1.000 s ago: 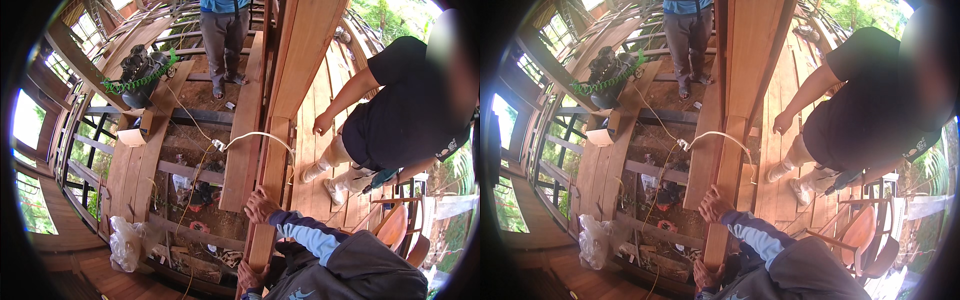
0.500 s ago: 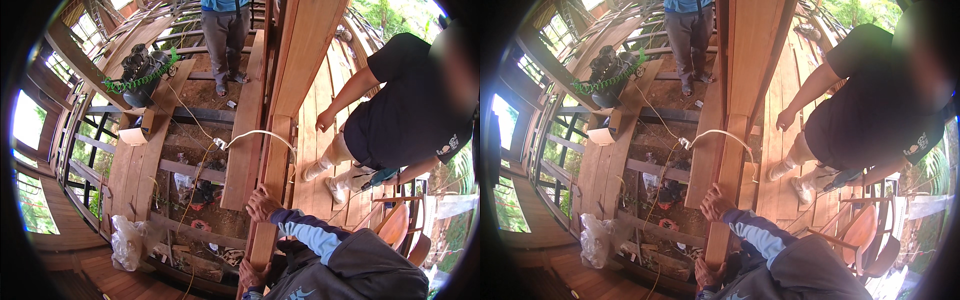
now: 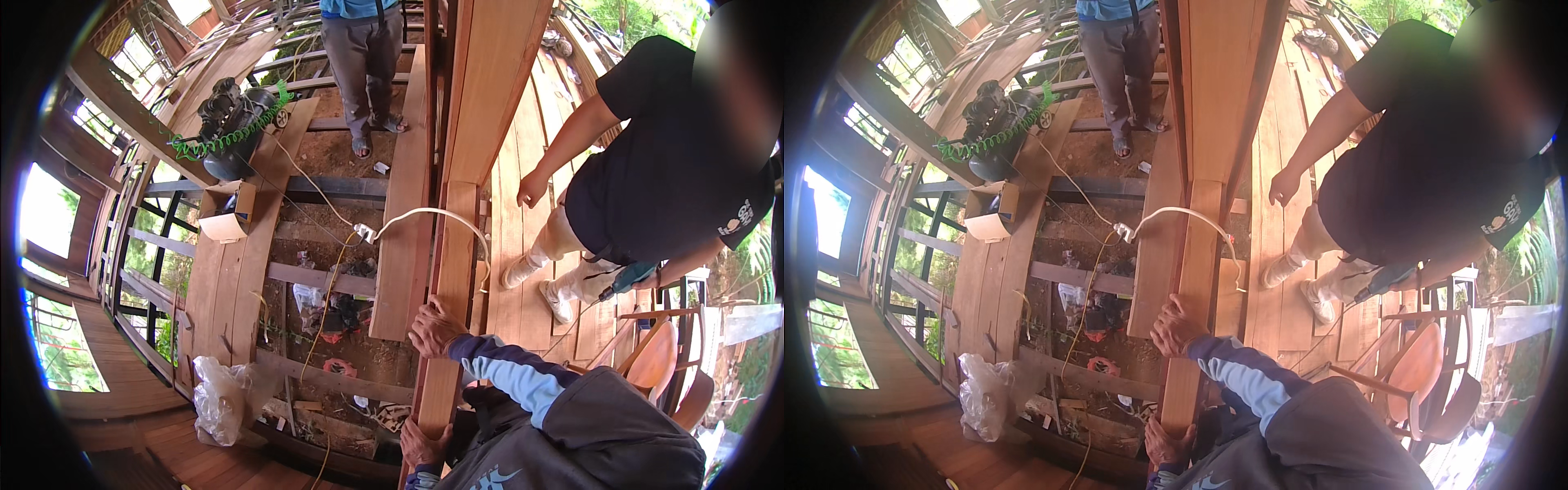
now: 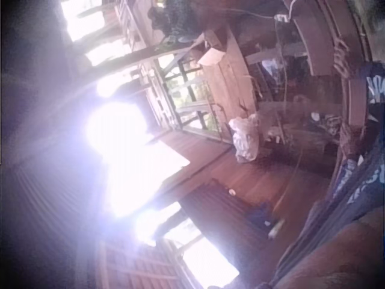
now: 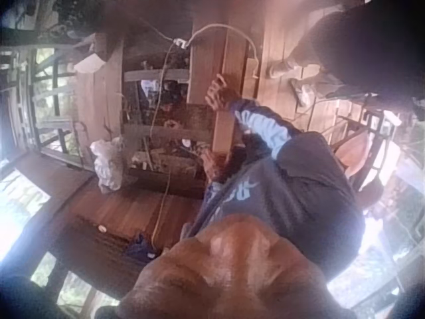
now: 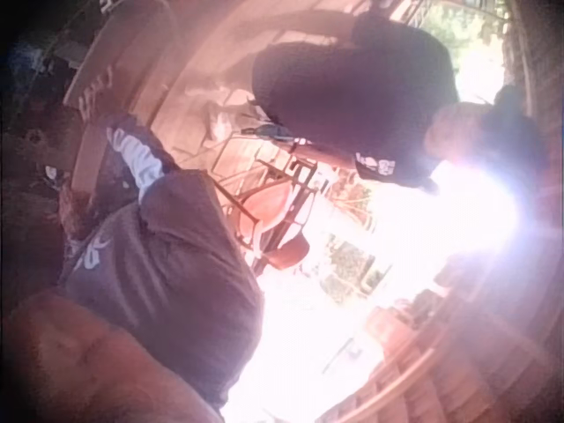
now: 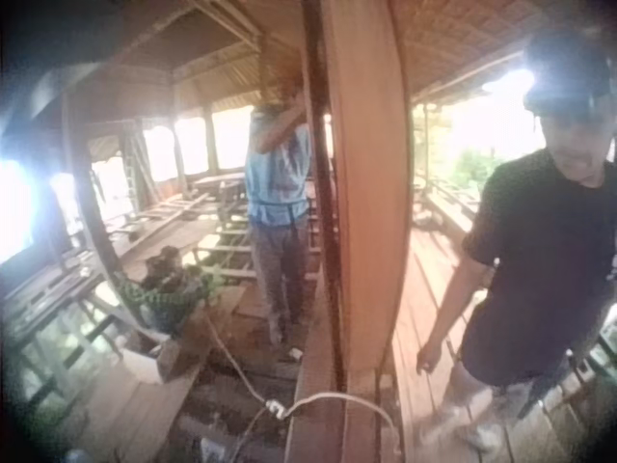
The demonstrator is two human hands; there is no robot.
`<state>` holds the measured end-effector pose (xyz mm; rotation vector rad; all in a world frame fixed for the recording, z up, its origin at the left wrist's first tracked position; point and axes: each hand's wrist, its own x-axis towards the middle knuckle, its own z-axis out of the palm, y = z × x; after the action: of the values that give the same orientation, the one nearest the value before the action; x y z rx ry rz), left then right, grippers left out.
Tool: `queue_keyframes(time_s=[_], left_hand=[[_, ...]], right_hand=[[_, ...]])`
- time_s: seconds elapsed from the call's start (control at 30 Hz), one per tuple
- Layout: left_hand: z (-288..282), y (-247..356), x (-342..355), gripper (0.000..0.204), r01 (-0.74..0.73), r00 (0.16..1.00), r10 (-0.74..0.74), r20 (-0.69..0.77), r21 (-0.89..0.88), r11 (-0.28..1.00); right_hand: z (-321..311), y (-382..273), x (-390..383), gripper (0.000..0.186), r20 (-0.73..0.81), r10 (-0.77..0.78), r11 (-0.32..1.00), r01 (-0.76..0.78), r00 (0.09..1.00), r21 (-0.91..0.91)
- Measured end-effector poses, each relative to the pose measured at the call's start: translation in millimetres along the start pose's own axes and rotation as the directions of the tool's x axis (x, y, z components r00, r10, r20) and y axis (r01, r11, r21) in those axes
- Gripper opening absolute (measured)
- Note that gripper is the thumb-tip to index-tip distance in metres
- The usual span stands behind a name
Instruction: The person measures a wooden plank with a ruler and pencil, then uses an angle grinder to cut the plank. After cutting, the person carries the plank to a wooden structure and positions it for installation.
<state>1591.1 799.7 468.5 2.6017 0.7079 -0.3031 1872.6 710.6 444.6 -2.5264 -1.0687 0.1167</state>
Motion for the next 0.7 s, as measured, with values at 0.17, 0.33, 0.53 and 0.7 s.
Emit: queue_keyframes(time_s=[0.17,0.33,0.53,0.7], left_hand=[[0,3,-1,0.094,-0.030,0.998,0.030,-0.060,0.002,1.000],[6,-3,1,0.097,-0.027,0.998,0.028,-0.052,0.021,0.999],[-3,5,2,0.093,-0.030,0.998,0.028,-0.051,-0.032,0.999],[4,1,1,0.093,-0.068,0.992,0.070,-0.109,0.018,0.998]], right_hand=[[-13,-4,2,0.032,0.013,0.007,1.000,-0.007,1.000,-0.005],[-6,-1,2,0.030,-0.025,-0.006,0.999,0.005,1.000,-0.036],[-14,-4,4,0.030,0.008,0.005,0.999,-0.005,1.000,0.032],[-6,1,2,0.030,-0.006,-0.011,1.000,0.011,1.000,0.002]])
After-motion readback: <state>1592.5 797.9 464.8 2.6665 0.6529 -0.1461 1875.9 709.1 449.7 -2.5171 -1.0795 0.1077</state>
